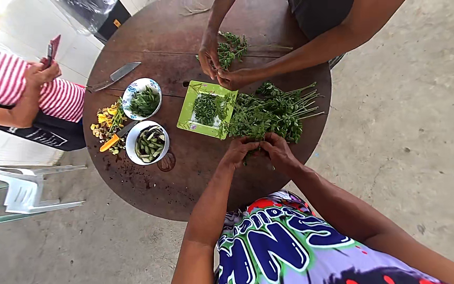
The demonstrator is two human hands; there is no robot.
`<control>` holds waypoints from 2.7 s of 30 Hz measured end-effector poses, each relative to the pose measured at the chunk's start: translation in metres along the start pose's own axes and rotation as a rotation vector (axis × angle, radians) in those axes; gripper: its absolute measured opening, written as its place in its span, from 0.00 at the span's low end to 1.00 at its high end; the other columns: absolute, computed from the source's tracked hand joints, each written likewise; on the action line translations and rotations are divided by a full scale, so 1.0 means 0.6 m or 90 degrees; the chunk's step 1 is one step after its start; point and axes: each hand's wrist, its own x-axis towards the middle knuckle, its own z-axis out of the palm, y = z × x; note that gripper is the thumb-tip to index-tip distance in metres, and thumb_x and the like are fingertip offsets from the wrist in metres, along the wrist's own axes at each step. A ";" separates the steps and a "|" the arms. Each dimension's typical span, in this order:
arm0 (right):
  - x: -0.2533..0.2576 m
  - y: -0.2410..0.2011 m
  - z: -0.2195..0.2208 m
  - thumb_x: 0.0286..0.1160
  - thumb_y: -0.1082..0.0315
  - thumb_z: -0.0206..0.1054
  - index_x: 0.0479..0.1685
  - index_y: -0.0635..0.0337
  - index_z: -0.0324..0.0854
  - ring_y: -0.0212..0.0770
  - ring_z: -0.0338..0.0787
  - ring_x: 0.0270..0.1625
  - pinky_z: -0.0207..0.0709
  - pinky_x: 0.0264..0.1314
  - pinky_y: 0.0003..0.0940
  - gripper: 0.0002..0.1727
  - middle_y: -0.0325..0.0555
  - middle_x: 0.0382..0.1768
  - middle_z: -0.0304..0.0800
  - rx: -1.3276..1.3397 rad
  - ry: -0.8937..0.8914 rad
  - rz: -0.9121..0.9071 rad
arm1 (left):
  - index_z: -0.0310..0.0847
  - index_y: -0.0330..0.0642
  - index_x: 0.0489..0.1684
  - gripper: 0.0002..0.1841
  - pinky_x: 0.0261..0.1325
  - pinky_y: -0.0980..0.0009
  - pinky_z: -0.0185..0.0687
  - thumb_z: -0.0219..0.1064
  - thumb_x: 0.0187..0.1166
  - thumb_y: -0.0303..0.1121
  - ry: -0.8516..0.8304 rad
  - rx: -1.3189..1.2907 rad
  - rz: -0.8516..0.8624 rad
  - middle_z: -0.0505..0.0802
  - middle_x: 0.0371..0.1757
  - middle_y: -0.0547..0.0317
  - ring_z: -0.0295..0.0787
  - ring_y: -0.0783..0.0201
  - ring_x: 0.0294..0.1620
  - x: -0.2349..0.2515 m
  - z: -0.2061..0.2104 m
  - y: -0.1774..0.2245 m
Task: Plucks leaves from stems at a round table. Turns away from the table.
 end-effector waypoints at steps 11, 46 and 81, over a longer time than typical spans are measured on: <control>0.015 -0.014 0.006 0.85 0.73 0.61 0.48 0.66 0.77 0.31 0.84 0.28 0.82 0.33 0.26 0.05 0.44 0.33 0.84 -0.045 0.019 -0.015 | 0.79 0.29 0.50 0.05 0.43 0.68 0.91 0.63 0.82 0.19 0.021 -0.018 0.017 0.93 0.35 0.50 0.92 0.62 0.33 -0.004 -0.011 0.002; 0.069 -0.060 -0.088 0.85 0.68 0.62 0.71 0.73 0.78 0.65 0.78 0.77 0.73 0.79 0.58 0.22 0.72 0.75 0.75 -0.545 0.039 -0.184 | 0.78 0.31 0.55 0.07 0.42 0.69 0.91 0.64 0.86 0.23 0.225 -0.068 0.035 0.94 0.39 0.49 0.94 0.62 0.33 0.005 -0.123 0.041; 0.320 -0.063 0.181 0.89 0.68 0.61 0.55 0.69 0.83 0.31 0.81 0.24 0.79 0.29 0.27 0.12 0.46 0.33 0.86 -0.289 -0.362 0.065 | 0.87 0.33 0.65 0.16 0.64 0.65 0.86 0.70 0.80 0.24 0.259 0.416 0.292 0.94 0.57 0.44 0.93 0.60 0.53 0.059 -0.243 0.099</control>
